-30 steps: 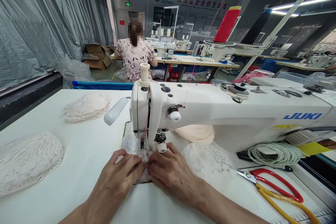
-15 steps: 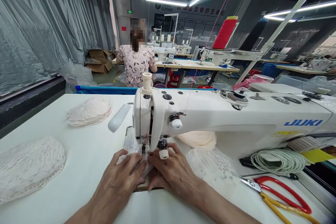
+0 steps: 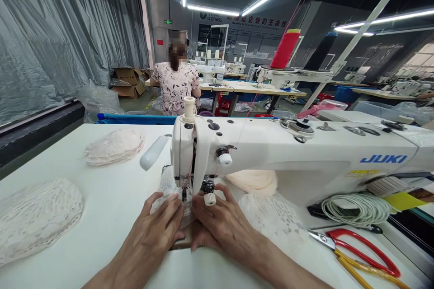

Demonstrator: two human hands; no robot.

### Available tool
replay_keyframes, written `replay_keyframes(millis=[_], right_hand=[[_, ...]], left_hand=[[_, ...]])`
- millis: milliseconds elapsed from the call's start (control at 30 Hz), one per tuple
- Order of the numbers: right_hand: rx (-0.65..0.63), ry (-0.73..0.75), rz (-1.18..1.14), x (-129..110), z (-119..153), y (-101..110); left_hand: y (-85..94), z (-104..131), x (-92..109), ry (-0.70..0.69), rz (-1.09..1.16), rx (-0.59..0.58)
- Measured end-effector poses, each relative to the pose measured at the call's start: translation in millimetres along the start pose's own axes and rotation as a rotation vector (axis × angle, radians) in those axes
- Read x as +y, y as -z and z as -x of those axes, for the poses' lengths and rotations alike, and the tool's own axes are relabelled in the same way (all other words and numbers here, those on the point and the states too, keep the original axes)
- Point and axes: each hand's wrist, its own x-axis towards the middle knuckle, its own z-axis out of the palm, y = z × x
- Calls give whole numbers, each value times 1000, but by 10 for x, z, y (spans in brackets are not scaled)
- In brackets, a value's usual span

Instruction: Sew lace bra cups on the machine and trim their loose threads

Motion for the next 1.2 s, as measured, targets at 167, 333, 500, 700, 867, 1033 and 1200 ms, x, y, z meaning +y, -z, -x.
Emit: replay_keyframes(millis=[167,333,500,700,867,1033,1200], right_hand=[[-7,48,50,9,4,58],[-11,44,74,27,2,92],[-58,29,119,76,-12,160],[-76,51,88,49,-23,153],[-106,51,56,31,-3,100],[-86,60,22,1,-5,96],[-123,44,35,-26,-15,103]], left_hand=[[36,-17,67,-69,-38,4],[47,-27,84,-77,-53,5],[28,-8,84,-114,-82,90],[-19,20,55,-116,-88,102],[-8,29,59,-112,-56,82],[-34,54,50,-92,-51,17],[-48,62,37,-89,-61,-8]])
